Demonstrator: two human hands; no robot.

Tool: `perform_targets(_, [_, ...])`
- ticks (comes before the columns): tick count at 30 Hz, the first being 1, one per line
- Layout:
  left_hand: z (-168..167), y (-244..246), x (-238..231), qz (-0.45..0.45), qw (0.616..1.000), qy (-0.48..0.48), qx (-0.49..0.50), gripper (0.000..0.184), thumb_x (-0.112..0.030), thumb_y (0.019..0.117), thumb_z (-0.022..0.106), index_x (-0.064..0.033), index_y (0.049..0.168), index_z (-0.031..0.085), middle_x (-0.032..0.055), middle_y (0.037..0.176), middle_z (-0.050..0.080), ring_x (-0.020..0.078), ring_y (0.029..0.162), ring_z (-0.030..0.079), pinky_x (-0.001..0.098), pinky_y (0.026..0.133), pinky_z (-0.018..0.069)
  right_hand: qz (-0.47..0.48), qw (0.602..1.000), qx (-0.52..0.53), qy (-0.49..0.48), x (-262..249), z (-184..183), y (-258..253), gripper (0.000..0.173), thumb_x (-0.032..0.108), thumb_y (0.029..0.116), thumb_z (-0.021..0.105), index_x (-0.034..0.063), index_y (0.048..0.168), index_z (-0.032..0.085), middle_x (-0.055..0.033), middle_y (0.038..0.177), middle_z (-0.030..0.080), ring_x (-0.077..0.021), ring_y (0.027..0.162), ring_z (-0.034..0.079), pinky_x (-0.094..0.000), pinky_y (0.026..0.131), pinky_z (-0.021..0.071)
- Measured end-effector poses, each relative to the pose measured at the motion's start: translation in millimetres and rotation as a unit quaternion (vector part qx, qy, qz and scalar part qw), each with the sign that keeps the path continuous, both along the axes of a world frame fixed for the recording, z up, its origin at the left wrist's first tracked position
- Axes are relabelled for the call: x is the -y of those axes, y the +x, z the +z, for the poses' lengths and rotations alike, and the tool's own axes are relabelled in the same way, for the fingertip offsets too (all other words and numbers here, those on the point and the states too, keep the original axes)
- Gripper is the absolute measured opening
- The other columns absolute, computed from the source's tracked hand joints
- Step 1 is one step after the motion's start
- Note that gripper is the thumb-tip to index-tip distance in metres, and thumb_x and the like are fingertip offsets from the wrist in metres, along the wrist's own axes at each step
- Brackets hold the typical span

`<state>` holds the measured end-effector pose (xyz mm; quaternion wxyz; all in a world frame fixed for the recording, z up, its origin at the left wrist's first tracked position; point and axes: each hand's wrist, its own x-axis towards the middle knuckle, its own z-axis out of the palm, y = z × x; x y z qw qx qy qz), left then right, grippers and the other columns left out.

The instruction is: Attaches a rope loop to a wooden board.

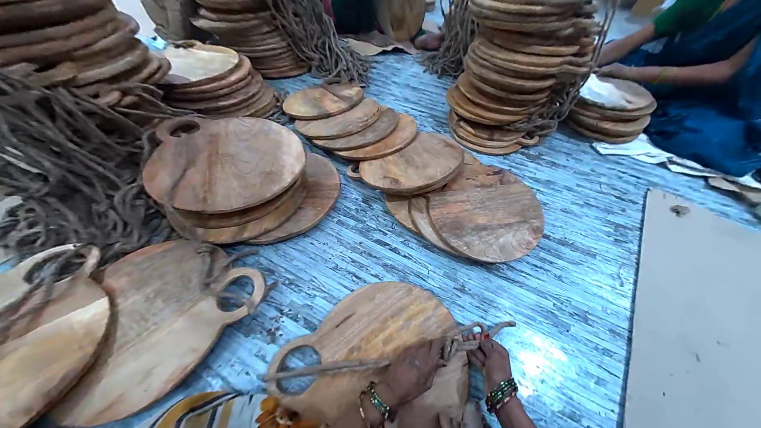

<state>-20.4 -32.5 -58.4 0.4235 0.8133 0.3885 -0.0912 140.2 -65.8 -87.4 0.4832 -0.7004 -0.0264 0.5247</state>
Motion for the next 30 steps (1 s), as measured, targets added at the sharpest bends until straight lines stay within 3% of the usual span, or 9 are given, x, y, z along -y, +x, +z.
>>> perform_targets(4, [-7,5,7,0.026,0.999,0.031,-0.024,0.048,-0.028,0.1101,0.044,0.0093,0.139,0.050,0.0343,0.110,0.067,0.0508,0.101,0.068,0.0586,0.089,0.0524,-0.018,1.000,-0.002,-0.003,-1,1,0,0.028,0.009,0.1120,0.036,-0.0108,0.110,0.055,-0.0098,0.089,0.063,-0.0093,0.075,0.063,-0.0237,0.071,0.0531])
perform_targets(8, [-9,10,13,0.052,0.995,0.061,-0.051,0.053,-0.036,0.1089,0.045,0.0107,0.131,0.056,0.0330,0.101,0.069,0.0500,0.096,0.070,0.0576,0.086,0.0530,-0.052,0.999,-0.011,-0.005,0,1,-2,0.028,0.010,0.1124,0.034,-0.0105,0.114,0.053,-0.0097,0.089,0.061,-0.0100,0.074,0.063,-0.0246,0.070,0.0536])
perform_targets(14, [6,22,1,0.069,0.992,-0.042,-0.101,0.056,-0.046,0.1066,0.048,0.0012,0.135,0.060,0.0288,0.120,0.068,0.0455,0.117,0.064,0.0586,0.101,0.0453,-0.091,0.996,-0.008,0.008,2,0,-5,0.029,0.011,0.1128,0.033,-0.0084,0.110,0.054,-0.0082,0.085,0.059,-0.0105,0.071,0.062,-0.0250,0.067,0.0542])
perform_targets(20, [13,27,-15,0.053,0.989,-0.115,-0.070,0.051,-0.035,0.1105,0.043,0.0083,0.129,0.061,0.0310,0.127,0.062,0.0436,0.125,0.058,0.0556,0.109,0.0393,-0.078,0.996,-0.020,0.024,3,-3,-1,0.027,0.009,0.1125,0.032,-0.0058,0.107,0.053,-0.0057,0.083,0.060,-0.0086,0.070,0.064,-0.0233,0.067,0.0552])
perform_targets(24, [2,28,-22,0.156,0.974,-0.152,-0.060,0.048,-0.036,0.1043,0.058,0.0104,0.111,0.066,0.0285,0.112,0.065,0.0394,0.110,0.062,0.0529,0.099,0.0448,-0.065,0.997,-0.011,0.028,1,0,-1,0.028,0.010,0.1127,0.032,-0.0060,0.105,0.054,-0.0054,0.083,0.059,-0.0083,0.069,0.062,-0.0230,0.067,0.0542])
perform_targets(30, [6,37,-8,0.206,0.965,-0.123,-0.108,0.055,-0.048,0.1014,0.059,0.0067,0.107,0.067,0.0251,0.110,0.067,0.0372,0.109,0.064,0.0525,0.095,0.0475,-0.084,0.996,-0.006,0.024,0,-1,-5,0.029,0.011,0.1127,0.034,-0.0072,0.108,0.055,-0.0062,0.084,0.058,-0.0087,0.069,0.059,-0.0227,0.067,0.0523])
